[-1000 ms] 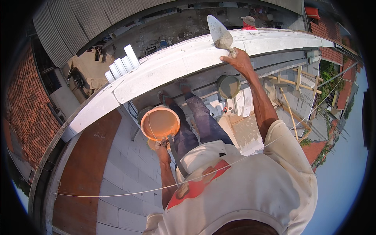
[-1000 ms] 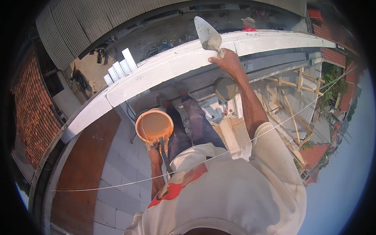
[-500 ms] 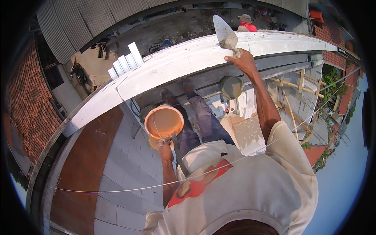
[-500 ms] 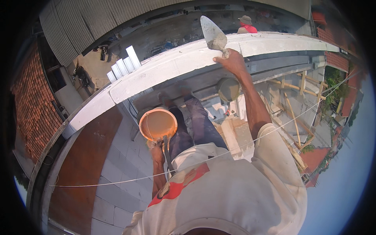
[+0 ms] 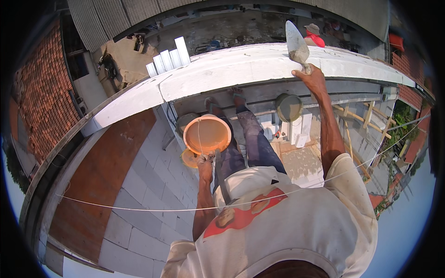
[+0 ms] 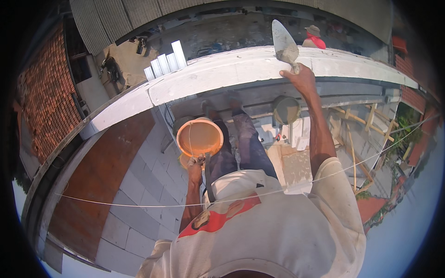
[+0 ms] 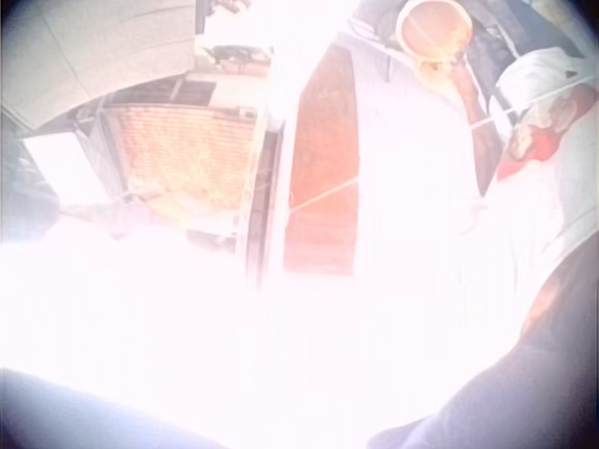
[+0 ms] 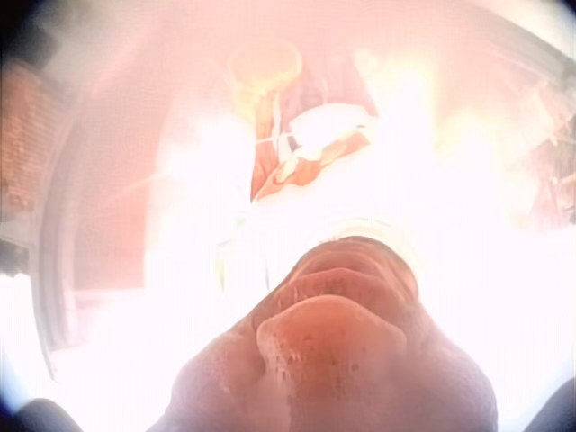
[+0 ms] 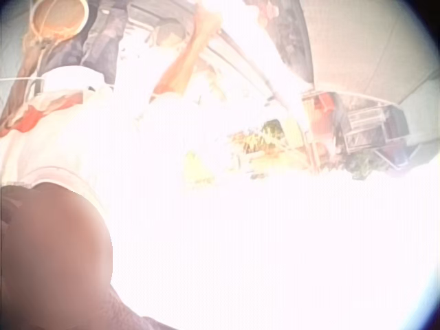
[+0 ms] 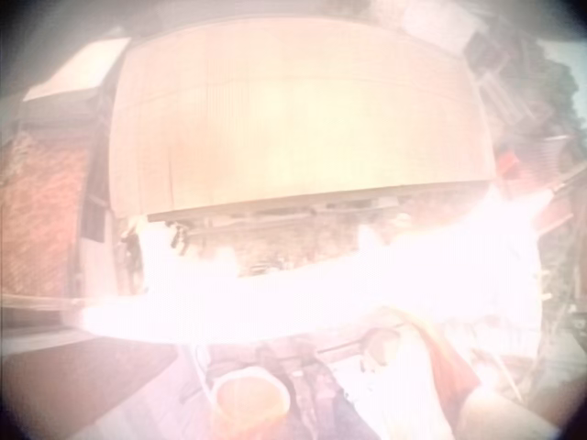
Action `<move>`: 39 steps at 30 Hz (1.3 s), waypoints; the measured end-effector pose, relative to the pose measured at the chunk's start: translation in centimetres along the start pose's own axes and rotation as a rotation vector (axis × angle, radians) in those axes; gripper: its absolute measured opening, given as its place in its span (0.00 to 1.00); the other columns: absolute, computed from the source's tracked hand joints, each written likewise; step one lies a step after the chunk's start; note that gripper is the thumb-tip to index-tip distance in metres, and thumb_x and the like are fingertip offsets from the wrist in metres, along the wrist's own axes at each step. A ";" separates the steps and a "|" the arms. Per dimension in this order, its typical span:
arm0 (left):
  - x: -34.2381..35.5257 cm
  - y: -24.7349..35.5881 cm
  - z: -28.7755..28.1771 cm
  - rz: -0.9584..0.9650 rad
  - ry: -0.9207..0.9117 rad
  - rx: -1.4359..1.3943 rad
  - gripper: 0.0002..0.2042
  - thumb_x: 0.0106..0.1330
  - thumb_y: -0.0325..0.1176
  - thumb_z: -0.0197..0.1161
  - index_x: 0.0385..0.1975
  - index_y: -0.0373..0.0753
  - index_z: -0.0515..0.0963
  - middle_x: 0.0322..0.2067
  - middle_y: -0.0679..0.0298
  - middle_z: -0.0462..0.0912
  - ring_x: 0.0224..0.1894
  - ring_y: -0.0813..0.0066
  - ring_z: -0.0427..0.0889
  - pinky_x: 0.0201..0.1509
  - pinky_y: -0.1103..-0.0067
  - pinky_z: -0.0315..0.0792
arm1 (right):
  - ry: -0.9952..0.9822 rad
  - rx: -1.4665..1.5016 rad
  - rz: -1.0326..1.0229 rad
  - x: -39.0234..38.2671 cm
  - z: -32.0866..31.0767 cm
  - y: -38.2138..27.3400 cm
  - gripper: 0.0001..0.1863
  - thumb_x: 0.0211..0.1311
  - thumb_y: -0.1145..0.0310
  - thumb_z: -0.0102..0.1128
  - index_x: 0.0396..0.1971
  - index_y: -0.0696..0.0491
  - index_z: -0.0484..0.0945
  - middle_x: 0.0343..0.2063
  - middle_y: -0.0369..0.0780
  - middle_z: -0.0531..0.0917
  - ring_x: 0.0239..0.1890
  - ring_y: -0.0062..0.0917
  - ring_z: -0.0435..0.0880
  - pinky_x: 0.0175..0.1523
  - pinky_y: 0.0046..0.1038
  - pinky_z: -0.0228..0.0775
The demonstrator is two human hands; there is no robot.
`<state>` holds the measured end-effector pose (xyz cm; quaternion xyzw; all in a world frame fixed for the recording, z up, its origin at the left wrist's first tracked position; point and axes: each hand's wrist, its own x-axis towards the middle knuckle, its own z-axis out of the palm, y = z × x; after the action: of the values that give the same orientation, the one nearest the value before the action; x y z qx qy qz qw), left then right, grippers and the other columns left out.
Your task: The person scoops wet cement from a bucket using a trowel and applies it to a vertical concrete wall. They repeatedly transfer the material from the bucket to the wall surface, smoothing it with the tool.
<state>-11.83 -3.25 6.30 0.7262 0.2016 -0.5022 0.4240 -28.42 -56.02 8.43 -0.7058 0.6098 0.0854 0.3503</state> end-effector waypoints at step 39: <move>-0.1 -0.7 -0.3 -0.010 0.026 -0.030 0.02 0.74 0.28 0.62 0.41 0.39 0.80 0.33 0.72 0.82 0.35 0.82 0.77 0.43 0.82 0.69 | -0.017 0.007 -0.014 0.1 0.2 0.7 0.31 0.52 0.46 0.79 0.44 0.59 0.85 0.30 0.40 0.86 0.33 0.27 0.82 0.42 0.32 0.74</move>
<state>-12.22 -2.62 6.19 0.7253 0.2181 -0.4917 0.4296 -28.99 -56.02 7.93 -0.7080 0.6022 0.0868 0.3585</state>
